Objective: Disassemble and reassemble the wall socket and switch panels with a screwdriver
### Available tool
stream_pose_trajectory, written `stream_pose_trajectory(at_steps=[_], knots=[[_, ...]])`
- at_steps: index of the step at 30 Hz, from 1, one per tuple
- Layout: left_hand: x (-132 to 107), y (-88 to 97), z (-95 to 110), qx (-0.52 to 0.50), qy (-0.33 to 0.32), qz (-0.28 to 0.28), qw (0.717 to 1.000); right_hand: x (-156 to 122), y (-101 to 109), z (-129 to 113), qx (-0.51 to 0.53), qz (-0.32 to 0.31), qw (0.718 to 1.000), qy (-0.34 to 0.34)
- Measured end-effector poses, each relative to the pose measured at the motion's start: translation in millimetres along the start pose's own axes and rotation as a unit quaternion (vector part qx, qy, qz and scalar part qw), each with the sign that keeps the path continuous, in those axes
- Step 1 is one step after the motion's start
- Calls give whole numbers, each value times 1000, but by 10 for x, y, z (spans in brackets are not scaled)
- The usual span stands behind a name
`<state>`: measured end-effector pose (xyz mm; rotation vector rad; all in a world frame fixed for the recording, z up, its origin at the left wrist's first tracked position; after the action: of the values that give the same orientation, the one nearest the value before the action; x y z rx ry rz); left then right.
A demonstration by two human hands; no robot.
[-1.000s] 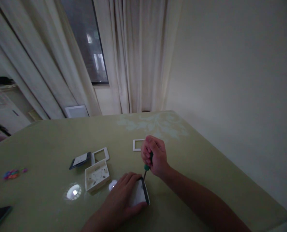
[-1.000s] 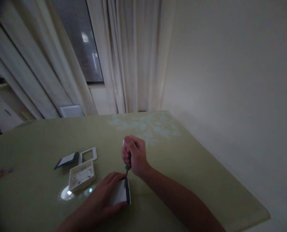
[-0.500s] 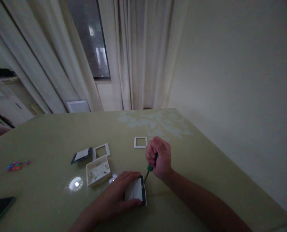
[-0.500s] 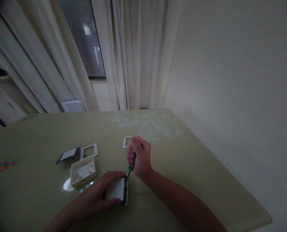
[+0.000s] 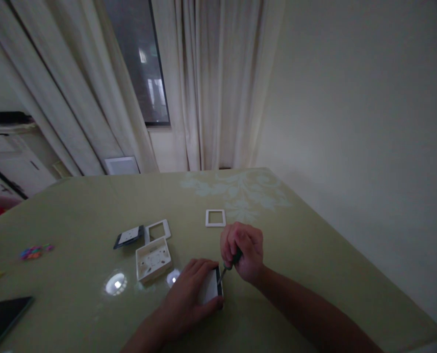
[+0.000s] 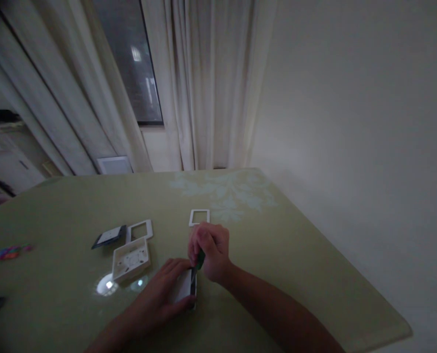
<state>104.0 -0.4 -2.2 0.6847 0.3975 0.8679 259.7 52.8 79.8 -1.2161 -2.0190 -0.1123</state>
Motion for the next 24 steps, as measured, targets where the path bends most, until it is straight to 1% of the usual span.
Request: stream_pose_trajectory(at_steps=[4,13,18,24], knots=[[12,-21,37,2,-3,21,1000,-21,-22,-1,-28,18,999,2],[18,-9,15,-14,-13,21,1000,-24,0,7,-20,15,1000,-6],[16,-1,23,-34,-3,20,999,-22,7,25,-24,26,999,-18],[9,-16,-28,-43,2,25,999,-12,29,40,-15,30,999,-28]])
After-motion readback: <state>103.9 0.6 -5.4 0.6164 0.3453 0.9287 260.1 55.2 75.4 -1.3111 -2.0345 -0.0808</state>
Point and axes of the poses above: each hand's wrist, its own x-axis towards the middle knuckle, its own y-axis out of the back of the hand, z = x × y, the point moved 3 cm from there along x, towards the middle knuckle, and after that the axes turned 10 degrees about -z, right-handed, at the moved point
